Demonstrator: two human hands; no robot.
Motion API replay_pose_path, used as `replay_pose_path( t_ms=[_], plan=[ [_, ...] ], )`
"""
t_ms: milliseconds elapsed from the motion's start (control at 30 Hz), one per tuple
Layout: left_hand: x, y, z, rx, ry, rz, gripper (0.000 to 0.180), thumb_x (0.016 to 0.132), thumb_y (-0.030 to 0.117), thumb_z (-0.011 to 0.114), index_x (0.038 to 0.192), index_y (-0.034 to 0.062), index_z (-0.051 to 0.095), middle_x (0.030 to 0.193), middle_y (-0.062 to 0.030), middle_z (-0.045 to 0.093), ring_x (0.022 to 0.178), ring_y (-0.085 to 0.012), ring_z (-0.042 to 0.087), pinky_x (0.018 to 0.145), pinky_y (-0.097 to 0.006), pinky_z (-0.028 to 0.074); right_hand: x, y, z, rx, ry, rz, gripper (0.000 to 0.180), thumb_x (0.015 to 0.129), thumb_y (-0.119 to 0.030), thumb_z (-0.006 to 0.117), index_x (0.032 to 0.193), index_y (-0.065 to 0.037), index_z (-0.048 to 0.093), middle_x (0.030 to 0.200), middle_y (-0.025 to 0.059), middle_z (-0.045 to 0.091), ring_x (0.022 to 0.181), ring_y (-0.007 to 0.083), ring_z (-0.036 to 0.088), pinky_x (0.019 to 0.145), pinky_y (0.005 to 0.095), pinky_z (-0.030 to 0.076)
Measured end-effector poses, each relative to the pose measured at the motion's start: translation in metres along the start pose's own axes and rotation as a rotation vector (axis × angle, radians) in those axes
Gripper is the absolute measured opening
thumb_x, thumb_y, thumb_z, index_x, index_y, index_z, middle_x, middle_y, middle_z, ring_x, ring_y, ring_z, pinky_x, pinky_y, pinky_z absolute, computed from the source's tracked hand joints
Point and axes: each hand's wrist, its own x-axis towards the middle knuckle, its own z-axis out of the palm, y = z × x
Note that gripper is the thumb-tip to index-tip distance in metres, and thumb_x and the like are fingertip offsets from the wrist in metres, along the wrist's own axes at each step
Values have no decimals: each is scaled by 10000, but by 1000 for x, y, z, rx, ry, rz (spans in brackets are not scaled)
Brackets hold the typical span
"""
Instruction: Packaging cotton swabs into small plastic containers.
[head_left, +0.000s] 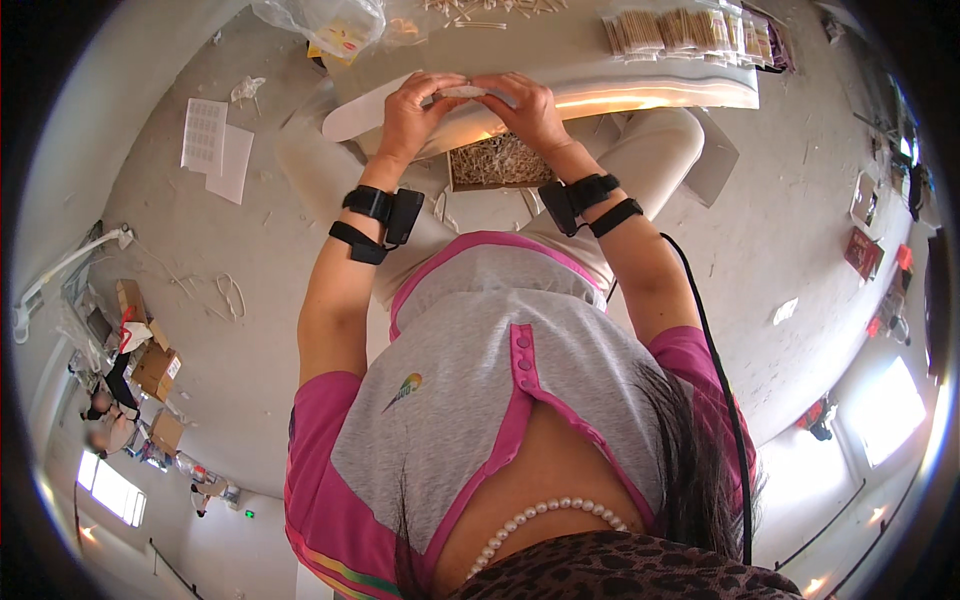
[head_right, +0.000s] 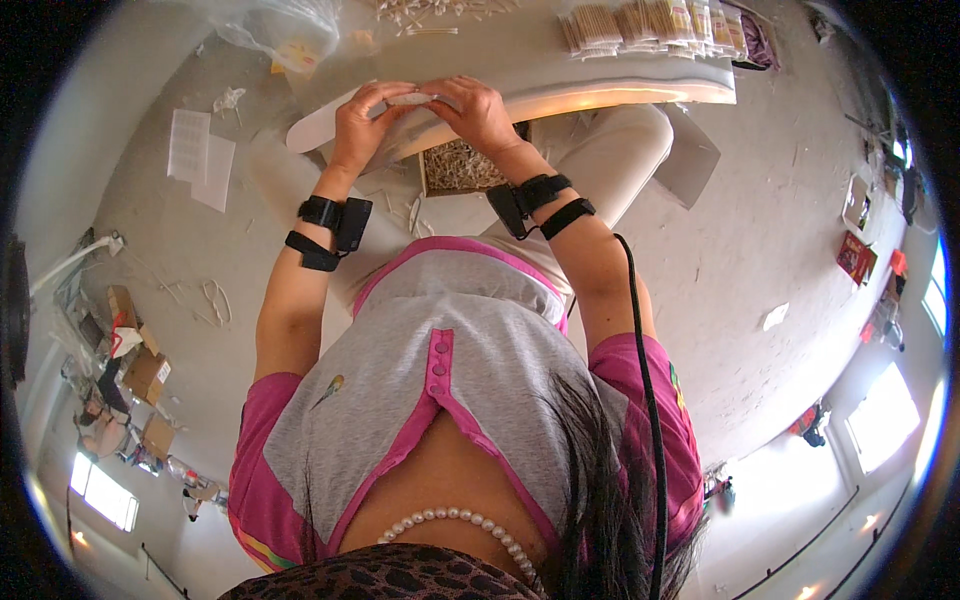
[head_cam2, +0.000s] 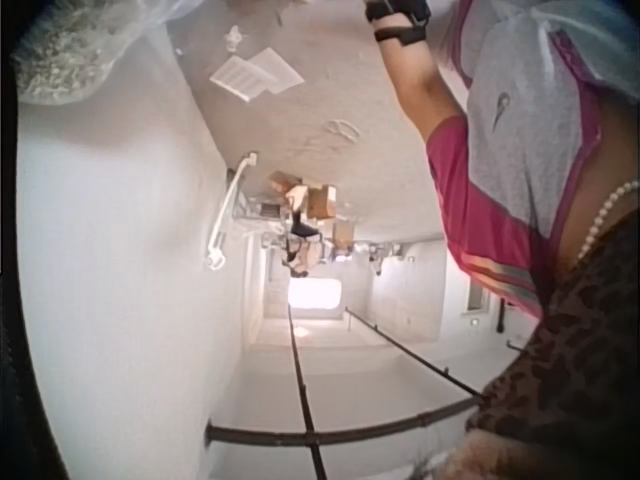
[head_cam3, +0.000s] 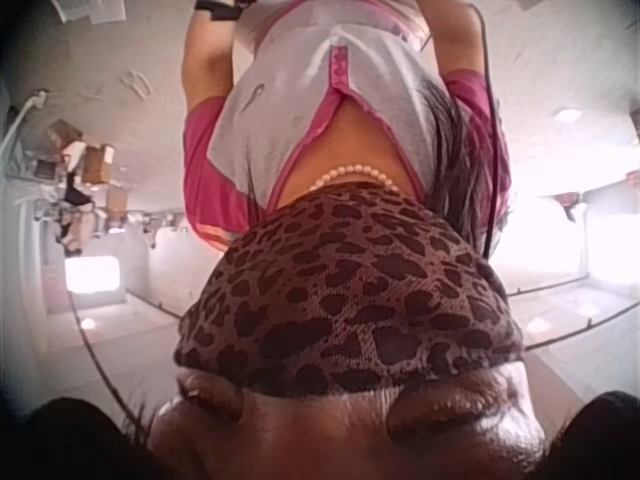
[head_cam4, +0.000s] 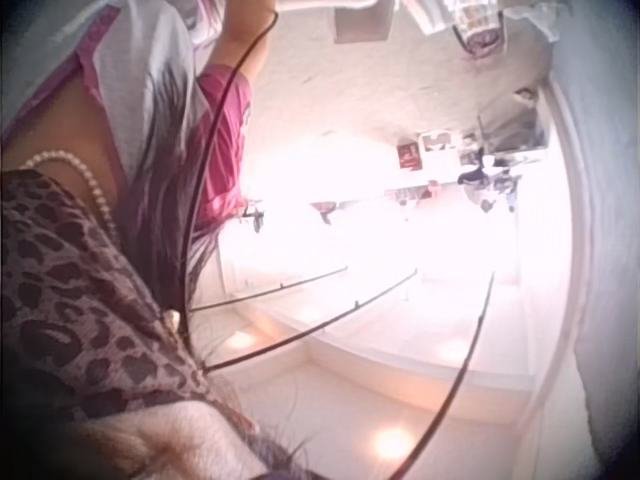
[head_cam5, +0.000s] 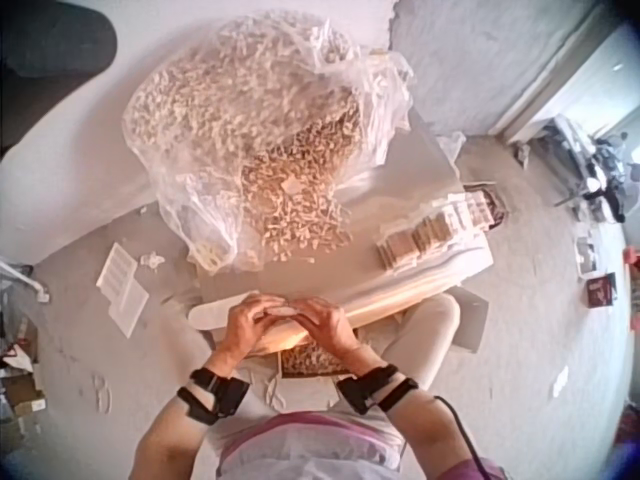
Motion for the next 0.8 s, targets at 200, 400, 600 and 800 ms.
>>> replay_pose_path(
  t_ms=[200, 400, 600, 800],
  plan=[
    [2, -2, 0, 91, -7, 98, 297, 802, 62, 794, 1090, 118, 753, 1111, -30, 746, 1017, -197, 698, 854, -319, 577, -4, 6, 2, -33, 23, -52, 232, 868, -127, 755, 1092, -79, 716, 996, 107, 727, 903, 319, 686, 789, 395, 559],
    [3, 6, -2, 31, -43, -24, 345, 795, 63, 804, 1129, 124, 746, 1116, -59, 739, 979, -203, 708, 819, -306, 573, -2, -7, -2, 6, 42, -4, 274, 861, -154, 770, 1125, -98, 723, 1014, 109, 727, 912, 317, 683, 797, 392, 559],
    [2, 0, 1, -29, -37, -54, 331, 791, 62, 807, 1114, 107, 753, 1076, -69, 742, 934, -206, 707, 808, -302, 569, 0, -3, 1, -6, -5, -30, 293, 838, -119, 789, 1120, -68, 727, 1106, 97, 727, 1014, 304, 688, 866, 371, 555],
    [3, -1, 2, 4, -50, -35, 306, 804, 40, 788, 1102, 100, 754, 1051, -72, 740, 924, -205, 709, 790, -303, 572, 2, 0, 2, -36, 47, -89, 278, 795, -92, 802, 1067, -82, 744, 1081, 74, 731, 1007, 293, 661, 879, 384, 545]
  ],
)
